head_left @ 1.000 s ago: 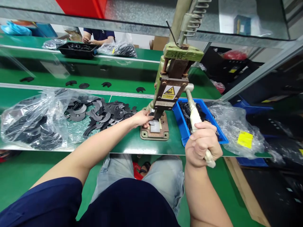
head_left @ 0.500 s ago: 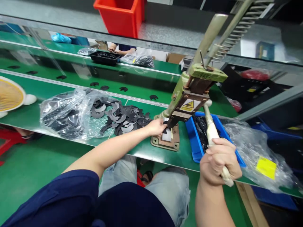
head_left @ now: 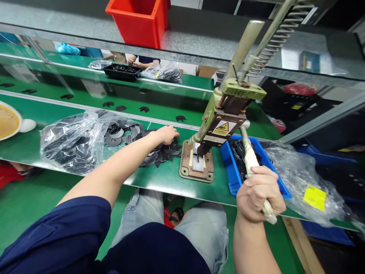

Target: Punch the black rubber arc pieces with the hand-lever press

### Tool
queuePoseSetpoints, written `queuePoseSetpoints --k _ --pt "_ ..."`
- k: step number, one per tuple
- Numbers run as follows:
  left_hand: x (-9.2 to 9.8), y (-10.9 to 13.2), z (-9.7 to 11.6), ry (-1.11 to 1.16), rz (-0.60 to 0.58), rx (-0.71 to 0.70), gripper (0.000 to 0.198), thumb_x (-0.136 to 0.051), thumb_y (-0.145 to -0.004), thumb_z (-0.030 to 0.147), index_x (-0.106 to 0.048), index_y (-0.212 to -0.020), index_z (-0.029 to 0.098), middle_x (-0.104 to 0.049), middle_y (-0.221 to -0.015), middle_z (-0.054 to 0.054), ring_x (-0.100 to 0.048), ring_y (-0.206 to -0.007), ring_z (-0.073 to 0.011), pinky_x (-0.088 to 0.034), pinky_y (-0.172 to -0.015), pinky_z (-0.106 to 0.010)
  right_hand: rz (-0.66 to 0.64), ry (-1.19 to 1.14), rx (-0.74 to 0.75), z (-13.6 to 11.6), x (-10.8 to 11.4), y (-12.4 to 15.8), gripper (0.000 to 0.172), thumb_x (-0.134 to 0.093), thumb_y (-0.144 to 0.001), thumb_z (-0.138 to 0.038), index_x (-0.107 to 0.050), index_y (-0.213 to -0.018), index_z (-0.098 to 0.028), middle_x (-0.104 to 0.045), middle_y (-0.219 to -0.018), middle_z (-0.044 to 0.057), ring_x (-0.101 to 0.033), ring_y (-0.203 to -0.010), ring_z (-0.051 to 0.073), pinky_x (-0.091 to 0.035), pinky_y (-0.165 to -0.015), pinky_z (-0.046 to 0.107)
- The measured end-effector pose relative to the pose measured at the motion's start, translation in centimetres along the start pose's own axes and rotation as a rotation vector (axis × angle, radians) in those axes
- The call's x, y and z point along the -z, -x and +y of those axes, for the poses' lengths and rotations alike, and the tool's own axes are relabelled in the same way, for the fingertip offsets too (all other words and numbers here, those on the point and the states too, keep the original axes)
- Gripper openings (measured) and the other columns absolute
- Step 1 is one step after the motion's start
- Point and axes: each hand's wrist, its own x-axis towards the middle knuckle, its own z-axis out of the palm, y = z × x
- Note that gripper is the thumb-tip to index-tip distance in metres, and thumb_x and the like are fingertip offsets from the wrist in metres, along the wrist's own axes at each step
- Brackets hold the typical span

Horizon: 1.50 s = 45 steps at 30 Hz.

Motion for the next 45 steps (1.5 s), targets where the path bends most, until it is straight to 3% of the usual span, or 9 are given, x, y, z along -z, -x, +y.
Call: queuePoseSetpoints --k 5,10,14,20,24,30,35,39,45 --pt "0.0 -2.3 0.7 0.041 -0.162 -0.047 0.064 -0.075 -0.065 0.005 -0.081 -0.126 0.025 -0.070 -0.147 -0.013 -0.061 -0.133 -0.0312 -0.045 -0.112 -0.037 -0.032 0.004 -0.005 -0.1 0.2 0.0 0.053 -0.069 -0.095 -0.047 -0.044 -0.055 -0.023 -0.049 -0.053 -0.005 -0.061 -0.063 0.018 -0.052 -0.083 0.048" --pt "0.8 -3.6 0.6 0.099 -0.171 -0.008 0.040 -0.082 -0.059 0.008 -0.082 -0.097 0.019 -0.077 -0.124 -0.015 -0.066 -0.120 -0.0325 -0.047 -0.104 -0.035 -0.009 -0.012 0.023 0.1 -0.1 -0.2 0.053 -0.069 -0.097 -0.046 -0.045 -0.055 -0.023 -0.050 -0.053 -0.005 -0.062 -0.064 0.018 -0.052 -0.085 0.047" --pt "1.4 -3.9 -0.1 0.155 -0.193 0.053 0.026 -0.085 -0.061 0.014 -0.076 -0.085 0.021 -0.078 -0.098 -0.008 -0.069 -0.100 -0.0275 -0.048 -0.091 -0.031 0.007 -0.028 0.044 0.3 -0.2 -0.1 0.055 -0.069 -0.097 -0.047 -0.045 -0.054 -0.023 -0.049 -0.051 -0.004 -0.063 -0.063 0.018 -0.050 -0.082 0.046" --pt "3.0 -1.6 -1.1 0.407 -0.003 0.063 0.022 -0.076 -0.079 0.023 -0.074 -0.101 0.024 -0.070 -0.078 0.001 -0.063 -0.072 -0.0186 -0.041 -0.069 -0.027 0.002 0.001 0.029 0.4 0.0 0.0 0.055 -0.068 -0.096 -0.048 -0.043 -0.054 -0.023 -0.049 -0.051 -0.004 -0.064 -0.064 0.019 -0.052 -0.085 0.049" --pt "3.5 1.7 0.8 0.604 0.113 0.052 0.021 -0.072 -0.085 0.030 -0.075 -0.104 0.022 -0.070 -0.081 0.001 -0.062 -0.072 -0.0166 -0.041 -0.069 -0.026 0.008 0.002 0.016 0.2 -0.1 0.0 0.054 -0.067 -0.096 -0.049 -0.044 -0.054 -0.024 -0.050 -0.051 -0.004 -0.062 -0.062 0.019 -0.051 -0.082 0.049" --pt "0.1 5.2 7.8 0.732 0.119 0.091 0.016 -0.078 -0.084 0.030 -0.075 -0.097 0.023 -0.068 -0.076 0.000 -0.064 -0.074 -0.0194 -0.043 -0.070 -0.026 0.012 0.008 -0.002 -0.1 -0.3 0.0 0.053 -0.068 -0.095 -0.048 -0.043 -0.056 -0.024 -0.051 -0.053 -0.004 -0.063 -0.065 0.020 -0.053 -0.083 0.051" --pt "-4.7 4.2 12.3 1.185 0.295 0.296 0.020 -0.079 -0.088 0.034 -0.065 -0.090 0.020 -0.069 -0.078 0.001 -0.063 -0.069 -0.0145 -0.048 -0.068 -0.024 -0.049 0.030 -0.039 -0.7 0.2 0.0 0.049 -0.065 -0.097 -0.048 -0.046 -0.059 -0.024 -0.052 -0.056 -0.003 -0.063 -0.068 0.020 -0.055 -0.087 0.053" --pt "-6.4 2.9 13.0 1.433 0.372 0.361 0.024 -0.080 -0.090 0.036 -0.063 -0.090 0.019 -0.067 -0.072 0.003 -0.060 -0.061 -0.0100 -0.047 -0.061 -0.021 -0.100 0.029 -0.068 -1.1 0.6 -0.1 0.044 -0.064 -0.099 -0.045 -0.050 -0.062 -0.024 -0.056 -0.061 -0.002 -0.063 -0.072 0.020 -0.055 -0.093 0.055" --pt "-5.1 2.7 12.4 1.478 0.295 0.407 0.033 -0.085 -0.089 0.042 -0.062 -0.088 0.019 -0.060 -0.061 0.006 -0.058 -0.051 -0.0081 -0.046 -0.053 -0.019 -0.095 0.002 -0.055 -1.1 0.4 -0.2 0.046 -0.064 -0.099 -0.045 -0.049 -0.061 -0.023 -0.055 -0.060 -0.003 -0.065 -0.075 0.020 -0.052 -0.089 0.050"
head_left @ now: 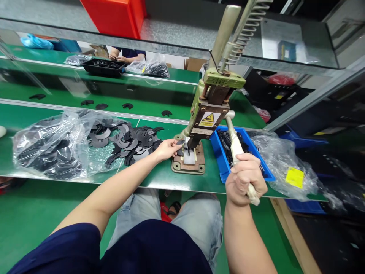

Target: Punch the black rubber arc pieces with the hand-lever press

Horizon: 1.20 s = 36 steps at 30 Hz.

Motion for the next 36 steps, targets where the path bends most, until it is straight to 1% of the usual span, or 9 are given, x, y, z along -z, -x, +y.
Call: queuePoseSetpoints --k 4,11,18,24,28,30,33,35,36 --pt "0.4 -0.3 1.1 -0.081 -0.094 0.009 0.031 -0.083 -0.093 0.040 -0.063 -0.086 0.017 -0.064 -0.058 0.003 -0.059 -0.046 -0.0088 -0.046 -0.050 -0.018 0.018 0.003 -0.007 0.1 -0.1 0.0 0.048 -0.065 -0.098 -0.047 -0.048 -0.060 -0.023 -0.055 -0.060 -0.003 -0.065 -0.074 0.020 -0.051 -0.088 0.049" --pt "0.8 -1.2 1.6 -0.153 -0.167 -0.001 0.035 -0.080 -0.096 0.039 -0.056 -0.079 0.019 -0.065 -0.056 0.002 -0.062 -0.046 -0.0101 -0.045 -0.048 -0.018 0.051 0.017 -0.004 0.3 -0.3 0.1 0.051 -0.064 -0.098 -0.050 -0.046 -0.058 -0.023 -0.054 -0.057 -0.003 -0.065 -0.072 0.020 -0.051 -0.085 0.049" --pt "0.4 -1.3 1.8 -0.211 -0.129 -0.003 0.032 -0.077 -0.099 0.033 -0.053 -0.082 0.021 -0.064 -0.055 0.004 -0.063 -0.045 -0.0101 -0.045 -0.046 -0.017 0.079 0.016 0.007 0.5 -0.5 0.1 0.052 -0.065 -0.097 -0.050 -0.046 -0.057 -0.024 -0.051 -0.054 -0.003 -0.063 -0.067 0.020 -0.050 -0.082 0.050" --pt "0.2 -1.9 2.1 -0.177 -0.187 0.132 0.044 -0.083 -0.094 0.046 -0.048 -0.080 0.022 -0.063 -0.052 0.003 -0.063 -0.044 -0.0117 -0.046 -0.045 -0.018 0.103 -0.013 0.026 0.8 -0.8 0.3 0.053 -0.067 -0.097 -0.049 -0.043 -0.057 -0.024 -0.048 -0.052 -0.004 -0.062 -0.066 0.019 -0.050 -0.082 0.048" --pt "0.1 -2.0 2.6 -0.138 -0.198 0.273 0.040 -0.082 -0.095 0.043 -0.050 -0.084 0.021 -0.066 -0.055 0.000 -0.067 -0.047 -0.0138 -0.051 -0.048 -0.019 0.110 0.013 0.023 0.6 -1.0 0.5 0.054 -0.065 -0.099 -0.050 -0.042 -0.057 -0.024 -0.048 -0.053 -0.004 -0.059 -0.063 0.018 -0.053 -0.085 0.049" --pt "0.0 -1.9 2.8 -0.119 -0.203 0.333 0.037 -0.080 -0.098 0.041 -0.051 -0.085 0.021 -0.067 -0.055 -0.001 -0.067 -0.046 -0.0137 -0.052 -0.048 -0.019 0.112 0.007 0.046 0.3 -1.3 -0.6 0.055 -0.064 -0.100 -0.046 -0.039 -0.057 -0.024 -0.046 -0.053 -0.004 -0.057 -0.060 0.017 -0.054 -0.084 0.048" --pt "-0.3 -1.6 2.9 -0.074 -0.187 0.342 0.036 -0.079 -0.098 0.040 -0.051 -0.087 0.021 -0.067 -0.055 0.000 -0.069 -0.048 -0.0137 -0.053 -0.049 -0.018 0.102 -0.073 0.099 -0.3 -2.1 -5.0 0.045 -0.067 -0.099 -0.041 -0.045 -0.064 -0.025 -0.042 -0.056 -0.005 -0.052 -0.057 0.014 -0.058 -0.082 0.044" --pt "-0.5 -1.3 2.8 -0.038 -0.181 0.318 0.033 -0.077 -0.100 0.038 -0.052 -0.089 0.020 -0.067 -0.057 0.001 -0.070 -0.050 -0.0134 -0.055 -0.050 -0.018 0.058 -0.118 0.080 -0.6 -2.7 -8.8 0.024 -0.070 -0.099 -0.043 -0.061 -0.084 -0.025 -0.053 -0.073 -0.002 -0.061 -0.069 0.015 -0.061 -0.088 0.044" --pt "-0.5 -1.1 2.8 -0.019 -0.180 0.302 0.031 -0.076 -0.101 0.037 -0.053 -0.091 0.020 -0.068 -0.059 0.001 -0.070 -0.050 -0.0130 -0.055 -0.051 -0.018 0.010 -0.117 0.047 -0.6 -2.8 -10.5 0.022 -0.070 -0.099 -0.044 -0.066 -0.102 -0.023 -0.062 -0.091 0.003 -0.069 -0.086 0.018 -0.061 -0.097 0.046"
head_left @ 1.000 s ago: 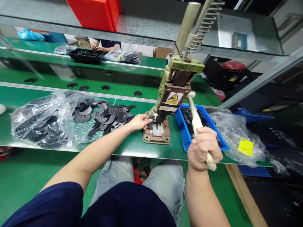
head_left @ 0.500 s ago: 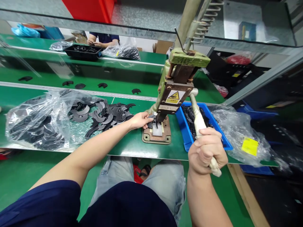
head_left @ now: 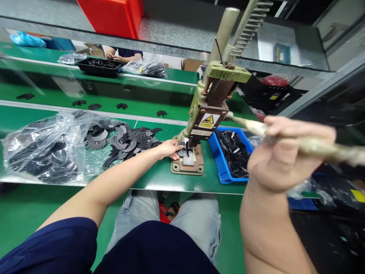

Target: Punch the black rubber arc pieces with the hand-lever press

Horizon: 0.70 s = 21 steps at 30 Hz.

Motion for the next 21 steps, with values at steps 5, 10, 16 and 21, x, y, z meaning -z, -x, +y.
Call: queuePoseSetpoints --k 5,10,16,21 --pt "0.8 2.7 -0.4 0.115 -0.016 -0.142 0.041 -0.082 -0.095 0.047 -0.054 -0.090 0.018 -0.073 -0.067 -0.002 -0.072 -0.052 -0.0126 -0.056 -0.049 -0.018 -0.069 0.306 -0.071 1.0 1.2 0.5 0.057 -0.068 -0.101 -0.046 -0.049 -0.149 -0.022 -0.053 -0.152 0.015 -0.057 -0.146 0.029 -0.046 -0.127 0.054" --pt "1.7 7.5 -0.8 0.123 -0.144 -0.264 0.059 -0.086 -0.083 0.067 -0.052 -0.089 0.020 -0.069 -0.060 0.000 -0.072 -0.051 -0.0159 -0.056 -0.047 -0.020 -0.527 0.376 -0.513 1.8 2.5 12.2 0.038 -0.065 -0.101 -0.042 -0.061 -0.134 -0.023 -0.072 -0.120 0.009 -0.069 -0.118 0.024 -0.054 -0.111 0.050" --pt "0.6 10.7 -1.4 0.036 -0.229 -0.300 0.062 -0.080 -0.084 0.075 -0.051 -0.090 0.021 -0.067 -0.060 0.001 -0.072 -0.052 -0.0176 -0.054 -0.048 -0.023 -0.828 0.257 -0.487 0.5 0.1 17.4 0.025 -0.060 -0.103 -0.040 -0.069 -0.119 -0.023 -0.078 -0.111 0.007 -0.071 -0.101 0.021 -0.055 -0.092 0.039" --pt "0.3 12.6 -1.2 -0.275 0.064 -0.543 0.043 -0.072 -0.096 0.061 -0.060 -0.103 0.020 -0.071 -0.084 -0.002 -0.070 -0.068 -0.0159 -0.056 -0.063 -0.029 -0.899 0.298 -0.335 0.0 0.0 16.8 0.024 -0.053 -0.107 -0.036 -0.070 -0.098 -0.021 -0.073 -0.092 0.007 -0.063 -0.088 0.020 -0.045 -0.087 0.041"
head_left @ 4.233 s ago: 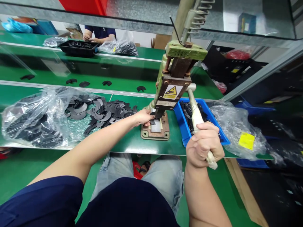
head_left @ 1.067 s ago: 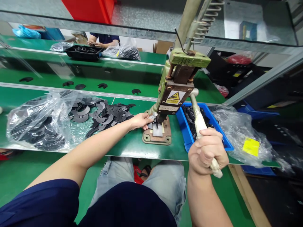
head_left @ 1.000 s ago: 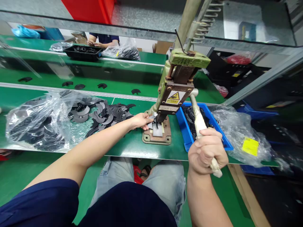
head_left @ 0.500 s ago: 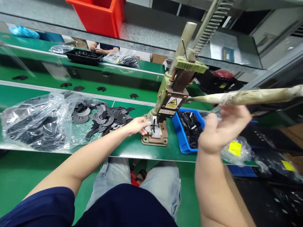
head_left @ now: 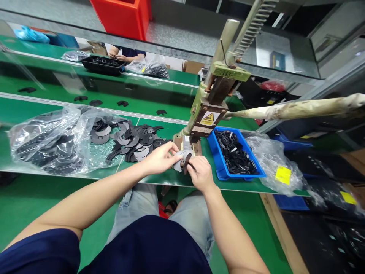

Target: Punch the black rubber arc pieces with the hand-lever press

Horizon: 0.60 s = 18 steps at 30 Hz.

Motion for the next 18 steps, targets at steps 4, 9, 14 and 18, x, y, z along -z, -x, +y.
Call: queuePoseSetpoints --k 4,9,14,18 --pt "-0.3 0.6 1.4 -0.385 0.110 -0.277 0.031 -0.069 -0.099 0.051 -0.068 -0.091 0.021 -0.067 -0.093 -0.004 -0.064 -0.090 -0.0193 -0.051 -0.083 -0.034 -0.007 0.080 0.044 -0.2 0.6 0.3 0.025 -0.052 -0.108 -0.035 -0.068 -0.097 -0.020 -0.071 -0.090 0.007 -0.060 -0.088 0.020 -0.040 -0.085 0.039" --pt "-2.1 0.1 1.4 -0.376 0.026 -0.181 0.042 -0.063 -0.100 0.044 -0.058 -0.067 0.020 -0.057 -0.074 0.000 -0.055 -0.072 -0.0158 -0.041 -0.070 -0.030 0.014 0.250 0.130 -0.4 0.7 0.5 0.024 -0.053 -0.107 -0.034 -0.066 -0.093 -0.020 -0.067 -0.083 0.004 -0.057 -0.081 0.018 -0.036 -0.079 0.037" --pt "-2.9 -0.1 0.6 -0.117 -0.021 0.057 0.051 -0.063 -0.097 0.056 -0.048 -0.064 0.020 -0.044 -0.065 0.004 -0.039 -0.060 -0.0116 -0.028 -0.058 -0.028 0.096 0.242 0.131 -0.8 0.7 1.5 0.020 -0.051 -0.107 -0.028 -0.067 -0.096 -0.019 -0.067 -0.081 0.004 -0.058 -0.079 0.017 -0.040 -0.086 0.038" --pt "-2.8 0.1 0.6 0.056 -0.034 0.048 0.052 -0.072 -0.091 0.062 -0.049 -0.070 0.020 -0.043 -0.065 0.006 -0.038 -0.061 -0.0101 -0.029 -0.058 -0.025 0.105 0.136 0.086 -0.9 1.2 2.2 0.018 -0.052 -0.106 -0.029 -0.069 -0.108 -0.022 -0.074 -0.090 0.006 -0.065 -0.084 0.019 -0.044 -0.089 0.041"
